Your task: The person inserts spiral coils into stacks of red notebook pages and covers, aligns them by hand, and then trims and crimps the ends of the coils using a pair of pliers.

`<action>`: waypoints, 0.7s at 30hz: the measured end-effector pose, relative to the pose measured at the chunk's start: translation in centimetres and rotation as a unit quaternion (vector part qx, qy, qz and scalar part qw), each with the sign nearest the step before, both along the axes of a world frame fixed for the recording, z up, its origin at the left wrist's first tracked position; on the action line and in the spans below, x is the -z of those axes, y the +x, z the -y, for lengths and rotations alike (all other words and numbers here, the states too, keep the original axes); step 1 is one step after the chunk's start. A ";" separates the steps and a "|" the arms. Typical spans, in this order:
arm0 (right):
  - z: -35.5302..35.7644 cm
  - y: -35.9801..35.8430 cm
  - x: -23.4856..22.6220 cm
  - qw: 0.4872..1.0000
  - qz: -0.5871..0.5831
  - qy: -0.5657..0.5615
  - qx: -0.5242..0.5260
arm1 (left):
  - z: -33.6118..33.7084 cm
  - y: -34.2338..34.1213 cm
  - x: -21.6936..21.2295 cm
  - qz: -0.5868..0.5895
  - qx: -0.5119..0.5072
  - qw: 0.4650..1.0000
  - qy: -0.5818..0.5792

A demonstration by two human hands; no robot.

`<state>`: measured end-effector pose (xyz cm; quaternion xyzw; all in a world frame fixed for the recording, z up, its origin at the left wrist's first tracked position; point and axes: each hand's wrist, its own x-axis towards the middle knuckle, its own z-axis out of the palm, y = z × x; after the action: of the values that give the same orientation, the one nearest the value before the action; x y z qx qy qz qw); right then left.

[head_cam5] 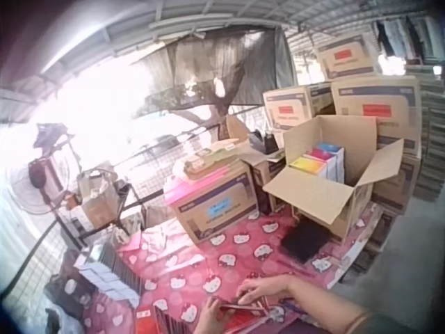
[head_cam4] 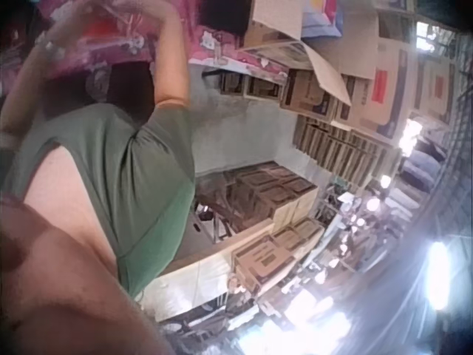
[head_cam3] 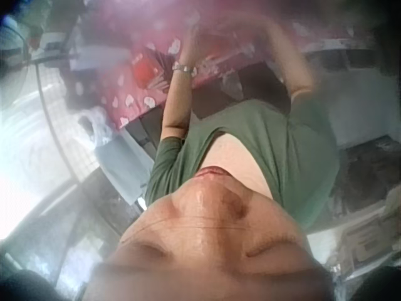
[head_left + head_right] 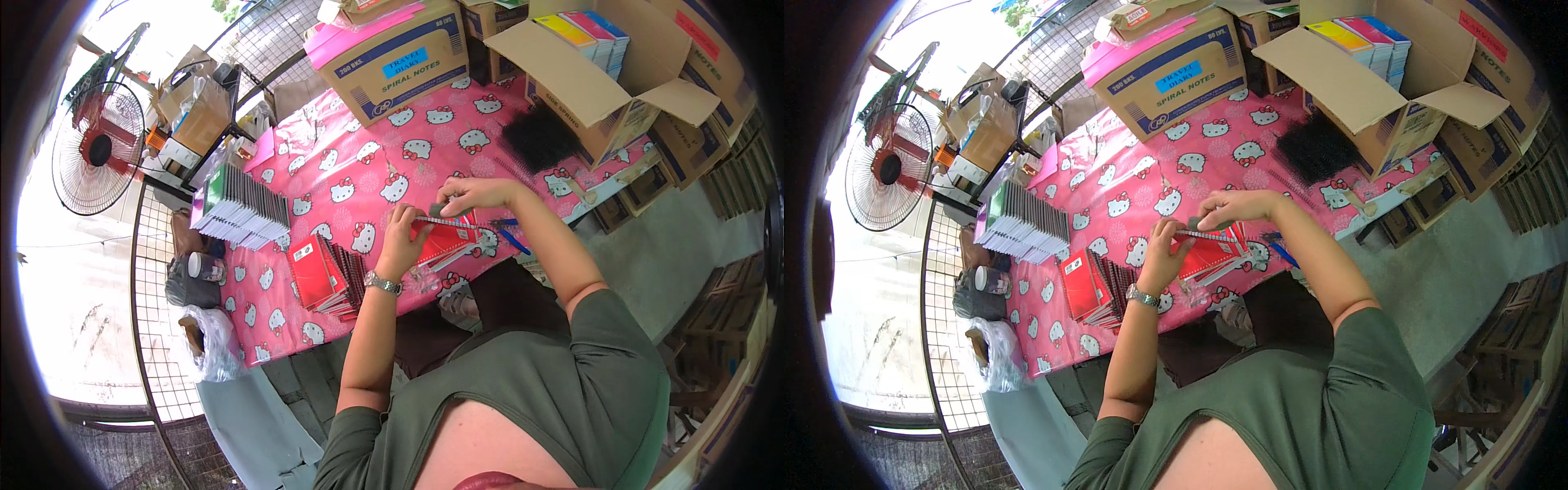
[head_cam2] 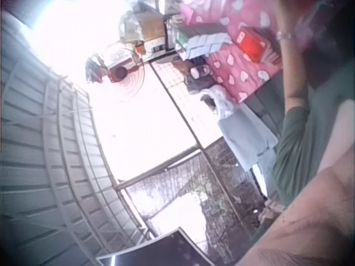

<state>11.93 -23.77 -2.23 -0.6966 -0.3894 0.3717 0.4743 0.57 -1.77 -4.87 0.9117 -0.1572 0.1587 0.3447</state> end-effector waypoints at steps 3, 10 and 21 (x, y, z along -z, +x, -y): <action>-0.3 0.7 1.2 0.983 -0.161 0.090 -0.022 | 0.2 0.1 -0.3 -0.021 -0.005 0.999 0.031; -0.9 0.3 0.9 0.910 -0.321 0.257 -0.053 | -0.1 0.3 -0.4 -0.144 -0.008 0.985 -0.100; -0.4 2.2 2.2 0.937 0.212 -0.218 0.170 | -1.4 0.3 1.2 -0.202 -0.052 0.952 -0.224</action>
<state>14.16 -23.33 -4.44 -0.9015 -0.2658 0.2050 0.2733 0.90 -0.33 -6.08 0.8311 0.0029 0.0203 0.5558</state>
